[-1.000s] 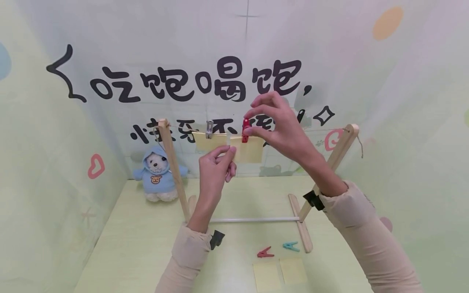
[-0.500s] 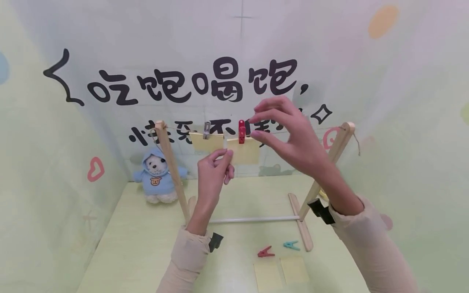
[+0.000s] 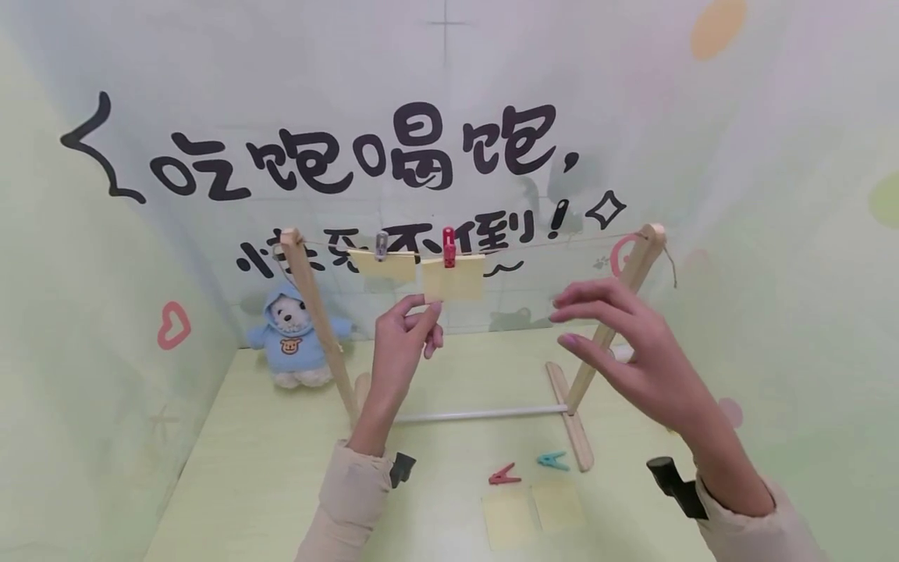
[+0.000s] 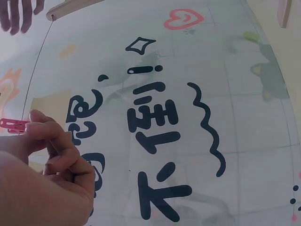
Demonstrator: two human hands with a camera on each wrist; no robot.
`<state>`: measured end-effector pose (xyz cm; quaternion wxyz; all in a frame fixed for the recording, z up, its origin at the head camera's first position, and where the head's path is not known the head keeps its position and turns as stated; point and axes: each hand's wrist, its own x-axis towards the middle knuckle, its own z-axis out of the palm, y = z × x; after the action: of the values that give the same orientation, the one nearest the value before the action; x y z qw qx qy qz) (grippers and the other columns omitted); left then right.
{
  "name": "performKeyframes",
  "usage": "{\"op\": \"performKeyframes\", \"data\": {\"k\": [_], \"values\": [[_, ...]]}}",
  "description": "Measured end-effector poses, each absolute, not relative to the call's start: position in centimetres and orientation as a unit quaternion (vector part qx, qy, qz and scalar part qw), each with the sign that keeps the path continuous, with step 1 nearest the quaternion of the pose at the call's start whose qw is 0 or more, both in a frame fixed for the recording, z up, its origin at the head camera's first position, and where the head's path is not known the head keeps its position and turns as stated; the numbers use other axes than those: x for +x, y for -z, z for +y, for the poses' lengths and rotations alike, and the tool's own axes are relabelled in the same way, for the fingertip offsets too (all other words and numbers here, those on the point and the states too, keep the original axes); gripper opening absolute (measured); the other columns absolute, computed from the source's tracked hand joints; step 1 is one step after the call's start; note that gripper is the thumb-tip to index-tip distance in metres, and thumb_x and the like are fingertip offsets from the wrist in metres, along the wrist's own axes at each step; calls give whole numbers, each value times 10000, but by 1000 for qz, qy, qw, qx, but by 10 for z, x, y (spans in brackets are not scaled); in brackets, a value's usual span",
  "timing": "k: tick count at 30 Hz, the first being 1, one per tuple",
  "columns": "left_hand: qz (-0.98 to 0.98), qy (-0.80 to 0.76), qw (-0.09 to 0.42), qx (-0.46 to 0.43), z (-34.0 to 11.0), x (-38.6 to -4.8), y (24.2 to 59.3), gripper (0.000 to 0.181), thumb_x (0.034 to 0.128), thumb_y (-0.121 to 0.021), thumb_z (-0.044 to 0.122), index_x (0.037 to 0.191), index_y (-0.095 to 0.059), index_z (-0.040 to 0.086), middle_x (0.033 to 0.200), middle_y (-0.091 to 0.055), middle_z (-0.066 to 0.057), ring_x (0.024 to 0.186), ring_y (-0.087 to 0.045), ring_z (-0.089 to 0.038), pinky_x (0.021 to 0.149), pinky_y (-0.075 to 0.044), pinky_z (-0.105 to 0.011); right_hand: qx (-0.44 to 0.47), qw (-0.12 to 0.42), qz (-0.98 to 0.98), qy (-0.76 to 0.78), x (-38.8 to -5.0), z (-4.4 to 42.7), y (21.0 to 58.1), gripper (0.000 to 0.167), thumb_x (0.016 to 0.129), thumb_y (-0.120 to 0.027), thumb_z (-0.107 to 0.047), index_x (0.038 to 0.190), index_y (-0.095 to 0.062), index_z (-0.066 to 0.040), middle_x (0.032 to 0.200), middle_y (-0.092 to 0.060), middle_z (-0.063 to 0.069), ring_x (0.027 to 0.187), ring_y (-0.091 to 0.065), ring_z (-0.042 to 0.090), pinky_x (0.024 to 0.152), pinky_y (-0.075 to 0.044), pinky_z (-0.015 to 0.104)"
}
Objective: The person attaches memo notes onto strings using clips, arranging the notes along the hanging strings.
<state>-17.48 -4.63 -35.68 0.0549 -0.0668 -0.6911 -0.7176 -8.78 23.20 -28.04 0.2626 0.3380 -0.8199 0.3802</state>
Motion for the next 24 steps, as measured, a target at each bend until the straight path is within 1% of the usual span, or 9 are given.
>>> {"op": "performKeyframes", "data": {"k": [6,7,9,13,14,17,20,22,24], "values": [[-711,697,45,-76,-49,-176,368,267,1107,-680,173,1321,-708,15,639,-650,21,529,-522,-107,540,-338,-239,321,237,-835,-378,-78,253,318,455,826,-812,174,1182,-797,-110,1261,-698,47,1257,-604,51,1086,-433,118],[-717,692,40,-77,-50,-176,373,276,1109,-675,171,1338,-700,18,654,-660,5,544,-530,-114,629,-443,-233,319,231,-839,-376,-76,255,325,465,826,-813,174,1185,-796,-120,1261,-695,41,1249,-604,50,1081,-434,114],[-737,671,19,-81,-50,-173,389,292,1105,-678,164,1373,-685,52,709,-691,-24,587,-559,-125,674,-473,-253,312,219,-847,-371,-71,261,338,485,832,-821,165,1200,-790,-149,1271,-687,18,1240,-600,45,1064,-436,96],[-791,598,-67,-107,-48,-156,442,391,1088,-692,177,1447,-621,37,954,-766,-124,751,-679,-211,794,-596,-328,304,199,-858,-363,-66,268,362,514,847,-820,153,1222,-768,-195,1277,-679,-5,1236,-590,37,1066,-411,90],[-803,577,-91,-114,-45,-148,458,420,1079,-705,186,1460,-609,38,1013,-769,-131,780,-693,-217,683,-555,-294,298,195,-861,-362,-64,270,367,518,852,-819,149,1224,-764,-208,1277,-681,-12,1246,-582,31,1074,-398,89],[-839,511,-142,-123,-32,-121,509,520,1052,-751,245,1471,-571,-4,1069,-757,-118,815,-701,-232,690,-581,-352,284,191,-867,-364,-61,274,380,520,862,-816,139,1222,-758,-232,1263,-692,-20,1247,-576,20,1068,-381,92],[-876,444,-152,-112,-23,-95,567,609,1021,-786,369,1445,-558,-3,1046,-748,-69,798,-682,-175,694,-566,-390,276,184,-869,-366,-59,278,390,520,873,-816,126,1235,-757,-242,1242,-712,-34,1226,-599,11,1036,-403,95],[-893,415,-140,-107,-20,-79,590,653,998,-811,407,1413,-551,-24,1040,-728,-89,836,-701,-227,714,-575,-464,276,180,-870,-365,-58,280,394,520,879,-815,119,1244,-754,-247,1226,-722,-49,1202,-617,10,1012,-419,100],[-902,400,-125,-101,-18,-67,604,671,972,-837,419,1391,-559,-26,1076,-702,-101,899,-709,-258,702,-585,-464,279,175,-870,-367,-60,282,397,520,887,-810,115,1251,-750,-251,1213,-730,-61,1189,-630,11,997,-429,108]]}}
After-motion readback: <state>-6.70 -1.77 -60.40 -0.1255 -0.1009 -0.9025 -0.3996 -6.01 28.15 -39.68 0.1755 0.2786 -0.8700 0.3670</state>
